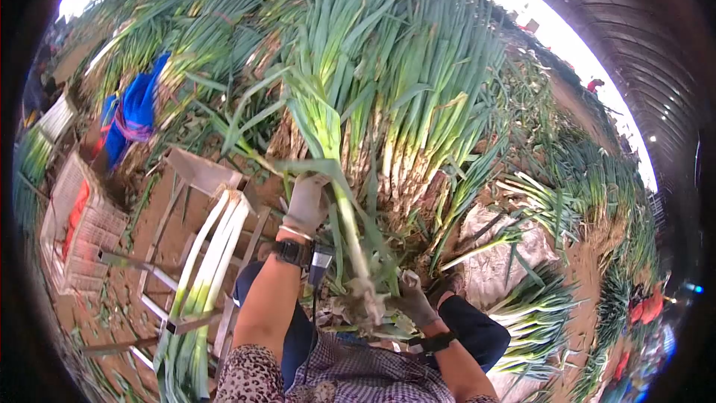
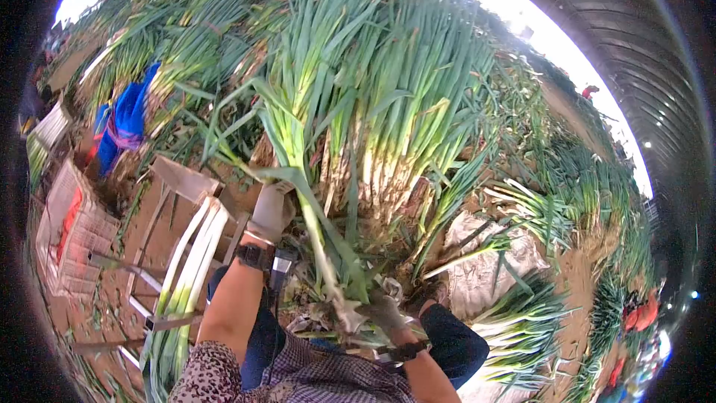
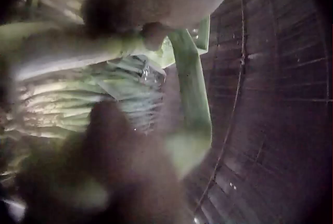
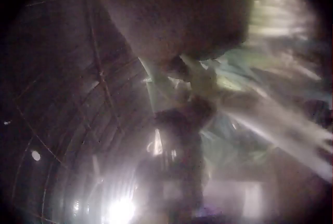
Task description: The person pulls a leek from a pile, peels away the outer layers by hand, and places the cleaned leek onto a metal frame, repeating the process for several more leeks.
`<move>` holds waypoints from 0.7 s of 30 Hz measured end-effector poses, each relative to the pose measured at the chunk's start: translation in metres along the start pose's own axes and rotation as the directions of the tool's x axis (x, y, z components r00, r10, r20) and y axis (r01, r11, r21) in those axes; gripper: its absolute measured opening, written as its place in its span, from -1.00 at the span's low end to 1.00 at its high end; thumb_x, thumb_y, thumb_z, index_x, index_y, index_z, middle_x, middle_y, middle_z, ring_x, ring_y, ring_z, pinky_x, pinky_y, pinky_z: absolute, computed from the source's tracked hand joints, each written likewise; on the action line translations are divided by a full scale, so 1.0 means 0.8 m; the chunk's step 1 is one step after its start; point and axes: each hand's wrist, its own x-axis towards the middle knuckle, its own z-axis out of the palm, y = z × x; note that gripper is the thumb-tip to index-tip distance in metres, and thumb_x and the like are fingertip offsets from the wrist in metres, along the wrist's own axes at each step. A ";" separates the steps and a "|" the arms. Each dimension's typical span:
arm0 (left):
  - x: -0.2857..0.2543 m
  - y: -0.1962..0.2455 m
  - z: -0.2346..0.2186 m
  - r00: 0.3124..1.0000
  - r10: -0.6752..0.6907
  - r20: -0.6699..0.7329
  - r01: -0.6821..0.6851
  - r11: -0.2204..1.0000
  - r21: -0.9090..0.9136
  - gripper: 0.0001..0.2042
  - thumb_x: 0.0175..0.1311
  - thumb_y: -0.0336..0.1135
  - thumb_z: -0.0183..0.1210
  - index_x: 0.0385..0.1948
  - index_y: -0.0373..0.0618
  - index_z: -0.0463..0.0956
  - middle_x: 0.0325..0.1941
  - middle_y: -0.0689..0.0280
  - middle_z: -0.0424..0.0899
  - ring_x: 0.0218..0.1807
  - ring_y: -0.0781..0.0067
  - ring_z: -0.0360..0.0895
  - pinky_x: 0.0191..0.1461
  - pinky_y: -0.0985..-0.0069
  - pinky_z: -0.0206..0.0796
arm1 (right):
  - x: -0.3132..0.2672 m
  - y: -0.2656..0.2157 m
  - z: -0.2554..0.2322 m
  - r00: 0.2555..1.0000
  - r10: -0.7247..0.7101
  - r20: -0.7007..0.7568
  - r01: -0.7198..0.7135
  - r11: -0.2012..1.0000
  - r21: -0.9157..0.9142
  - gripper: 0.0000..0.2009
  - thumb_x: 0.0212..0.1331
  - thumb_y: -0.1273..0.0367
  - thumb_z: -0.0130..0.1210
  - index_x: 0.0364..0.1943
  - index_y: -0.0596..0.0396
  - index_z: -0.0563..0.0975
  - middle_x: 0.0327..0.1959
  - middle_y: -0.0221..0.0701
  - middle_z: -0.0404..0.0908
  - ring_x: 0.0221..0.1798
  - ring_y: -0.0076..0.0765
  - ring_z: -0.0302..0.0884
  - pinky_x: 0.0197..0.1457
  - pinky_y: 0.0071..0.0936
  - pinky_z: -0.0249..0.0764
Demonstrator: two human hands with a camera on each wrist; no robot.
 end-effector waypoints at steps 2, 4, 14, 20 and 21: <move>0.000 -0.002 -0.012 0.994 -0.061 0.087 0.061 0.998 0.010 -0.77 0.34 -0.44 -0.05 0.01 -0.16 0.36 -0.09 0.26 0.55 -0.11 0.42 0.55 -0.01 0.47 0.46 | -0.018 0.043 -0.014 0.996 -0.083 0.028 0.087 0.978 -0.188 -0.74 0.10 0.29 0.19 -0.17 0.12 0.56 -0.38 -0.30 0.64 -0.29 -0.21 0.60 -0.24 -0.35 0.45; -0.003 -0.006 0.000 0.993 -0.106 0.049 0.110 0.989 -0.099 -0.80 0.30 -0.45 0.00 -0.07 -0.23 0.40 -0.17 0.24 0.57 -0.14 0.43 0.56 -0.02 0.46 0.46 | 0.000 0.037 -0.023 0.981 -0.113 -0.159 0.088 0.984 -0.156 -0.71 0.08 0.27 0.20 -0.17 0.12 0.55 -0.31 -0.21 0.64 -0.24 -0.12 0.60 -0.20 -0.30 0.45; -0.033 -0.003 0.046 0.988 -0.142 0.067 0.133 0.983 0.128 -0.75 0.32 -0.37 0.08 -0.07 -0.32 0.37 -0.15 0.23 0.56 -0.14 0.32 0.57 -0.10 0.39 0.48 | 0.115 -0.175 -0.017 0.820 -0.430 -0.378 0.265 0.870 -0.415 -0.57 0.10 0.08 0.18 -0.06 0.09 0.52 -0.23 -0.16 0.63 -0.19 -0.11 0.62 -0.05 -0.25 0.49; -0.020 0.000 0.037 0.989 -0.135 0.052 0.134 0.991 0.024 -0.74 0.31 -0.40 0.09 -0.03 -0.28 0.36 -0.15 0.23 0.55 -0.09 0.24 0.57 -0.01 0.33 0.47 | 0.110 -0.135 -0.048 0.793 -0.081 -0.604 0.235 0.955 0.180 -0.46 0.23 0.32 0.05 0.27 0.21 0.23 0.19 -0.17 0.41 0.13 -0.23 0.43 0.14 -0.38 0.35; -0.024 -0.005 0.042 0.985 -0.165 0.052 0.163 0.986 0.043 -0.74 0.31 -0.40 0.08 -0.03 -0.28 0.36 -0.15 0.24 0.54 -0.09 0.24 0.56 -0.01 0.33 0.47 | 0.106 -0.180 -0.032 0.777 -0.132 -0.616 0.347 0.906 0.244 -0.41 0.27 0.24 0.01 0.30 0.27 0.17 0.26 -0.12 0.32 0.27 -0.22 0.30 0.32 -0.41 0.20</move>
